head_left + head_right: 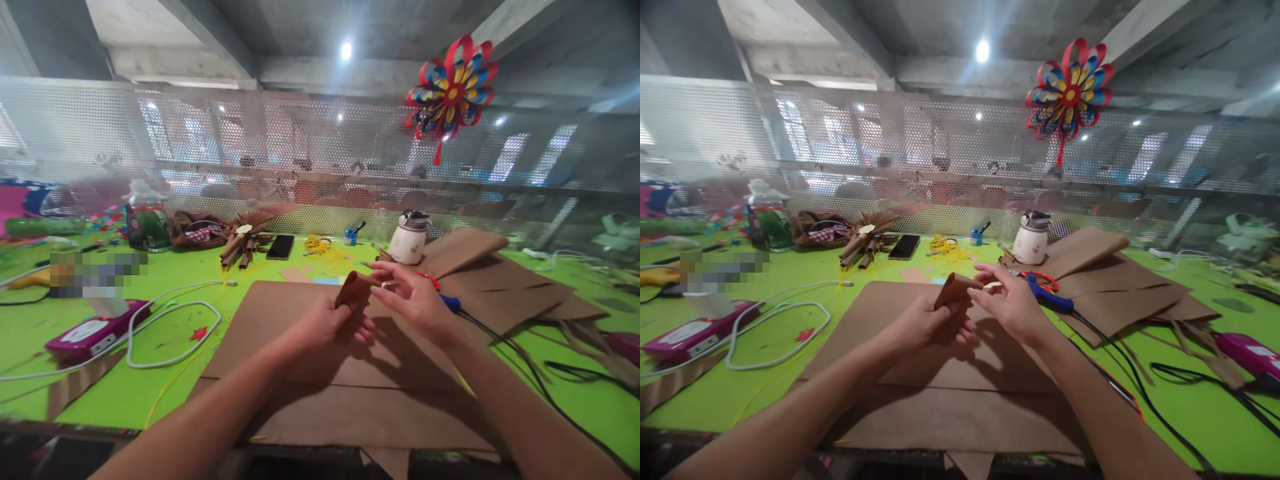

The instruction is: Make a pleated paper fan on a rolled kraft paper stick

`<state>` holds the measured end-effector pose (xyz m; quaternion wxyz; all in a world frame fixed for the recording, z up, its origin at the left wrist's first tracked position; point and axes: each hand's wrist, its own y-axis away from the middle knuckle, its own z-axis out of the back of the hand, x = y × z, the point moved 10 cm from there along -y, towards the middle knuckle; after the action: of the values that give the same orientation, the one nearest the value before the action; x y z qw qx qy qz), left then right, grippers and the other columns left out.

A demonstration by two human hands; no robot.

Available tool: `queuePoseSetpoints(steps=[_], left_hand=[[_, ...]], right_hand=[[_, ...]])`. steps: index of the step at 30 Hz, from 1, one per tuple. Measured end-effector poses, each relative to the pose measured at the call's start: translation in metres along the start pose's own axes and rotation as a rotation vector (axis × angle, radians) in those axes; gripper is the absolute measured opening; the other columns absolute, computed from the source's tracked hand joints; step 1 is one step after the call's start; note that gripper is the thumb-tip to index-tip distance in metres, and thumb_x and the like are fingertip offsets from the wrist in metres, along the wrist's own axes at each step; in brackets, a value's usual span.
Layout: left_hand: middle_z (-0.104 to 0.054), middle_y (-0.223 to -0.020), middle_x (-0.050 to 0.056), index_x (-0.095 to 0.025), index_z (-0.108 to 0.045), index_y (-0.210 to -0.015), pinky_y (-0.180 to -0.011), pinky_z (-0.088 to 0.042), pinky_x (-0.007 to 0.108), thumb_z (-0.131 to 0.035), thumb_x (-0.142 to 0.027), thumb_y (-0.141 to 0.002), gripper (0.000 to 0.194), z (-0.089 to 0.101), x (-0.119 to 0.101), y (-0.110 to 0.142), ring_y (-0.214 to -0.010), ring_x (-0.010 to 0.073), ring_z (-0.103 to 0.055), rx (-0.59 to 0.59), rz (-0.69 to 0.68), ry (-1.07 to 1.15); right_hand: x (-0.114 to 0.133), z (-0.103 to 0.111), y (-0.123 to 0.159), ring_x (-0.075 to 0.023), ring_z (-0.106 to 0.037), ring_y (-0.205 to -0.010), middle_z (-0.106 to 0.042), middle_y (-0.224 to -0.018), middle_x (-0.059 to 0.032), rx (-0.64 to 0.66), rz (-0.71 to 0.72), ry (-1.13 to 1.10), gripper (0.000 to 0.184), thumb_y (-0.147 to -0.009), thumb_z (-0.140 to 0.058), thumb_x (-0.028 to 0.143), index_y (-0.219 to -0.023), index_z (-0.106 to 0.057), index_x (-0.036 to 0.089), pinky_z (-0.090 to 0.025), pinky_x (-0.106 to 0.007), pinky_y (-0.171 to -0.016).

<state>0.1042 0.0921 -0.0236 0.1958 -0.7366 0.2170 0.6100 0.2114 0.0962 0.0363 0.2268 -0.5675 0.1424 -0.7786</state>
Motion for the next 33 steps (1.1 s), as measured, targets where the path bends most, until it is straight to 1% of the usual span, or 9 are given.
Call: queuePoseSetpoints(steps=[2,4,6,11,16,21,24,29,33], left_hand=[[-0.067,-0.073,0.009,-0.013,-0.054,-0.111,-0.061,-0.05,0.029,-0.051,-0.032,-0.087,0.031,-0.01,0.004,0.001,-0.063,0.0174,-0.066,0.071,0.011,-0.054],[-0.067,-0.071,0.01,-0.01,-0.058,-0.103,-0.059,-0.05,0.029,-0.05,-0.035,-0.087,0.031,-0.014,0.008,0.003,-0.059,0.0172,-0.065,0.107,0.04,-0.112],[-0.067,-0.07,0.013,-0.008,-0.061,-0.091,-0.06,-0.05,0.03,-0.048,-0.038,-0.087,0.033,-0.016,0.013,0.006,-0.059,0.0177,-0.065,0.137,0.083,-0.143],[-0.068,-0.074,0.017,-0.006,-0.064,-0.082,-0.065,-0.05,0.033,-0.045,-0.042,-0.088,0.041,-0.022,0.018,0.011,-0.064,0.0202,-0.066,0.238,0.142,-0.157],[-0.069,-0.076,0.016,-0.007,-0.065,-0.081,-0.065,-0.049,0.031,-0.048,-0.042,-0.087,0.039,-0.025,0.023,0.015,-0.066,0.019,-0.066,0.28,0.213,-0.112],[-0.069,-0.086,0.016,-0.009,-0.062,-0.089,-0.073,-0.05,0.035,-0.054,-0.036,-0.085,0.029,-0.023,0.029,0.016,-0.074,0.0201,-0.067,0.254,0.27,0.066],[-0.068,-0.091,0.017,-0.008,-0.06,-0.094,-0.077,-0.049,0.038,-0.057,-0.03,-0.084,0.024,-0.025,0.03,0.016,-0.079,0.0219,-0.067,0.276,0.278,0.159],[-0.068,-0.091,0.018,-0.006,-0.062,-0.092,-0.078,-0.05,0.039,-0.052,-0.029,-0.087,0.025,-0.026,0.031,0.017,-0.08,0.023,-0.068,0.305,0.315,0.162],[-0.069,-0.09,0.017,-0.007,-0.061,-0.094,-0.077,-0.05,0.037,-0.053,-0.03,-0.087,0.025,-0.027,0.033,0.017,-0.08,0.0219,-0.068,0.318,0.35,0.164]], right_hand=[[-0.002,-0.008,0.001,-0.0186,-0.061,-0.087,-0.064,-0.097,-0.0064,0.102,-0.018,-0.007,0.037,-0.078,-0.065,0.035,-0.111,-0.06,0.019,-0.049,-0.033,-0.079],[-0.004,-0.014,0.003,-0.0176,-0.061,-0.08,-0.067,-0.089,-0.0052,0.178,-0.042,-0.013,0.027,-0.079,-0.064,0.035,-0.1,-0.065,0.018,-0.049,-0.032,-0.075],[-0.006,-0.016,0.003,-0.0168,-0.061,-0.074,-0.067,-0.082,-0.0041,0.203,-0.065,-0.023,0.021,-0.079,-0.064,0.036,-0.089,-0.068,0.018,-0.049,-0.031,-0.071],[-0.011,-0.016,0.002,-0.0136,-0.057,-0.064,-0.062,-0.068,-0.0007,0.2,-0.091,-0.054,0.017,-0.073,-0.069,0.034,-0.075,-0.066,0.017,-0.046,-0.028,-0.061],[-0.015,-0.019,0.003,-0.0139,-0.057,-0.062,-0.062,-0.066,0.0,0.21,-0.122,-0.072,0.02,-0.071,-0.07,0.037,-0.072,-0.064,0.018,-0.047,-0.028,-0.059],[-0.022,-0.022,0.004,-0.013,-0.056,-0.059,-0.06,-0.063,0.0012,0.203,-0.176,-0.103,0.023,-0.069,-0.071,0.039,-0.071,-0.063,0.017,-0.044,-0.026,-0.057],[-0.028,-0.025,0.005,-0.0117,-0.053,-0.059,-0.059,-0.063,0.002,0.212,-0.209,-0.155,0.023,-0.069,-0.072,0.037,-0.071,-0.062,0.017,-0.042,-0.025,-0.057],[-0.033,-0.022,0.005,-0.0099,-0.049,-0.058,-0.055,-0.061,0.0037,0.181,-0.231,-0.157,0.025,-0.066,-0.074,0.037,-0.067,-0.06,0.016,-0.038,-0.023,-0.055],[-0.036,-0.024,0.007,-0.0111,-0.051,-0.056,-0.057,-0.06,0.0028,0.187,-0.264,-0.157,0.025,-0.066,-0.073,0.038,-0.068,-0.061,0.016,-0.04,-0.025,-0.054]])
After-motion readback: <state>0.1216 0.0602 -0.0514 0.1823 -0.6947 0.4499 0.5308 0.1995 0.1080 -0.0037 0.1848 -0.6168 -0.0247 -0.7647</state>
